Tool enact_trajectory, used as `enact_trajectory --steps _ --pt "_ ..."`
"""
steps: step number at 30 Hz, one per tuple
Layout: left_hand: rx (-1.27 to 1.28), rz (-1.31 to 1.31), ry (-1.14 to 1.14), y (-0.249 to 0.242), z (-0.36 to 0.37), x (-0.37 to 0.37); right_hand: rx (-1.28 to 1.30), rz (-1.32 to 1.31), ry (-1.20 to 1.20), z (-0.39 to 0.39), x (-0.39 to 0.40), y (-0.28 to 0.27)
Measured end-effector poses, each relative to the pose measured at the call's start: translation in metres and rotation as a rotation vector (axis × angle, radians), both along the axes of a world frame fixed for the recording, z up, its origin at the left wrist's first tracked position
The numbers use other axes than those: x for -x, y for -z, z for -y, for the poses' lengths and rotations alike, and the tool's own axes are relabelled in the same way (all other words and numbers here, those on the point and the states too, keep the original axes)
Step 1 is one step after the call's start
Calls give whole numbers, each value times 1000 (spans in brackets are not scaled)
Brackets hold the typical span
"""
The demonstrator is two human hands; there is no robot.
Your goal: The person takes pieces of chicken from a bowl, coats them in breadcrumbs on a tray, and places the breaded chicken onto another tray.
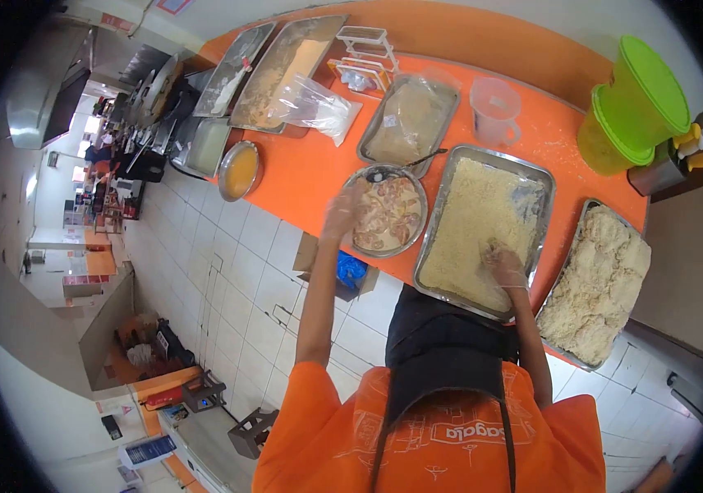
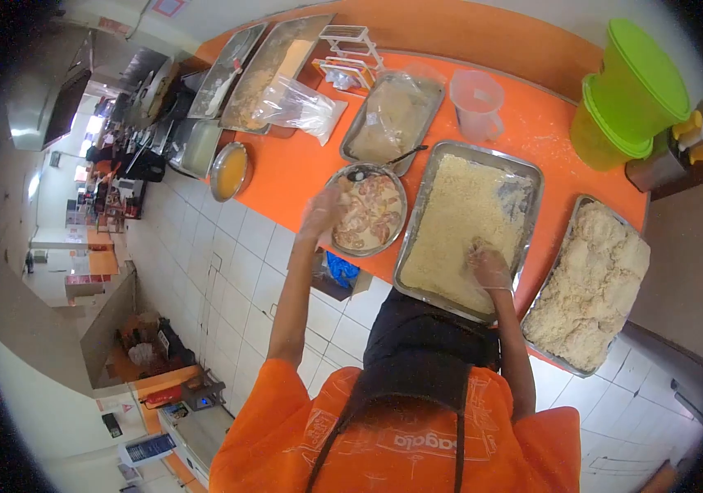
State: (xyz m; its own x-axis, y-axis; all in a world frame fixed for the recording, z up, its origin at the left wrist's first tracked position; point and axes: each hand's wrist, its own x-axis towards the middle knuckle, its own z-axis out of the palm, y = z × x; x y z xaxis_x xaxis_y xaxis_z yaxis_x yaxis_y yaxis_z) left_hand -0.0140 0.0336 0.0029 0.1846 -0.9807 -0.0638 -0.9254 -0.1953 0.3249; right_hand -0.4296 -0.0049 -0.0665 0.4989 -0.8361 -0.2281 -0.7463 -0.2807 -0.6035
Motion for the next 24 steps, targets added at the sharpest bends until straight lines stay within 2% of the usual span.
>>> enact_trajectory --steps 2,3,6,9,12,15,18,21,24 --pt "-17 66 55 38 3 -8 10 45 7 0 4 7" --pt "-24 97 87 39 6 -8 -69 -12 -18 2 6 4" --pt "-77 181 224 38 3 -8 18 83 74 -3 3 1" --pt "-75 45 181 27 2 -9 -32 149 101 -1 2 0" --pt "84 -21 75 10 -12 -10 -12 104 87 0 4 9" --pt "-72 -203 -45 -40 -5 -1 -44 65 130 -1 2 10" --pt "46 -78 -90 -25 -14 -23 29 43 91 -1 10 54" --pt "8 25 -7 -82 -1 12 -48 38 106 1 4 19" --pt "34 39 76 -59 -13 14 -62 10 124 0 2 16"
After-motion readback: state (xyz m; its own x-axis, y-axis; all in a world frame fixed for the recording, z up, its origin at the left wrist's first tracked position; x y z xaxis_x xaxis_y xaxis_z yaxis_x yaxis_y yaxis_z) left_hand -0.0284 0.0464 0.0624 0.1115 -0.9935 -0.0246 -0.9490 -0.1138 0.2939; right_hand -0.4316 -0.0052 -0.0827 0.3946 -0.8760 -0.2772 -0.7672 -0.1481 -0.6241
